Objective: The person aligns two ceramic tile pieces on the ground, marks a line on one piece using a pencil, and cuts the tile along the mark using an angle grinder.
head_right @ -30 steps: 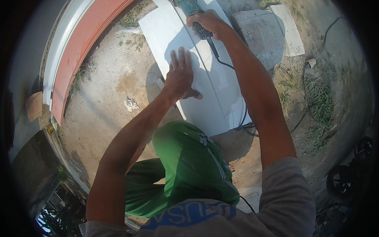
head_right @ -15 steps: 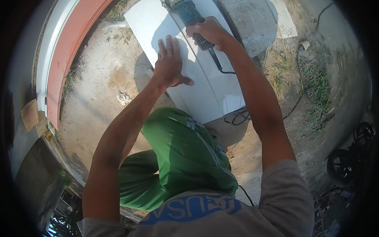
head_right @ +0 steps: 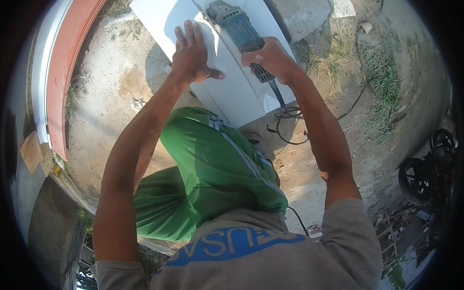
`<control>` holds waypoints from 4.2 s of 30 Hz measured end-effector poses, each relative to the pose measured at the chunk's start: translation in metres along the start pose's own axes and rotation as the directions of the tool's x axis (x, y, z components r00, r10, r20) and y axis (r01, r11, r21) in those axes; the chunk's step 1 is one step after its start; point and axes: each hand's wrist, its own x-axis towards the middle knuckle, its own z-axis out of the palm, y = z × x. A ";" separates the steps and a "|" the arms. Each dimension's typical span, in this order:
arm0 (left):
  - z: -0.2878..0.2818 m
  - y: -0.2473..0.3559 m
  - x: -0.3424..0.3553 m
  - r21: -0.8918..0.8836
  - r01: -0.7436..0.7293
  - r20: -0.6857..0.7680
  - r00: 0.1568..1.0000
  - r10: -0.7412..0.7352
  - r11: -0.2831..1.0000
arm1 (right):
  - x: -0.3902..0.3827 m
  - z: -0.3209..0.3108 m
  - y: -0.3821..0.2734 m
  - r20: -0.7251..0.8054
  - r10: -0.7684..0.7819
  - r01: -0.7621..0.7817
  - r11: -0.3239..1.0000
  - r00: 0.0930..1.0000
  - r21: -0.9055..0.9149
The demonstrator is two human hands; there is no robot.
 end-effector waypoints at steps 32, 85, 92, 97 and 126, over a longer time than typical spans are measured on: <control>-0.013 0.016 0.008 0.093 0.122 0.277 0.950 -0.143 0.988 | -0.232 -0.025 0.142 -0.106 0.412 -0.425 0.883 0.905 -0.197; -0.014 -0.004 -0.007 -0.096 0.019 0.037 0.999 -0.015 0.995 | 0.140 0.037 -0.125 -0.031 -0.184 0.184 0.983 0.982 -0.026; -0.015 -0.004 -0.007 -0.087 0.018 0.045 0.999 -0.014 0.996 | 0.165 0.040 -0.153 -0.019 -0.248 0.247 0.968 0.969 -0.043; -0.012 -0.005 -0.005 -0.073 0.017 0.042 0.999 -0.014 0.997 | 0.159 0.038 -0.147 -0.016 -0.233 0.231 0.971 0.972 -0.063; 0.080 0.039 -0.001 -0.503 0.233 -0.483 0.723 -0.494 0.832 | -0.229 -0.073 0.136 -0.603 0.068 0.207 0.904 0.795 0.375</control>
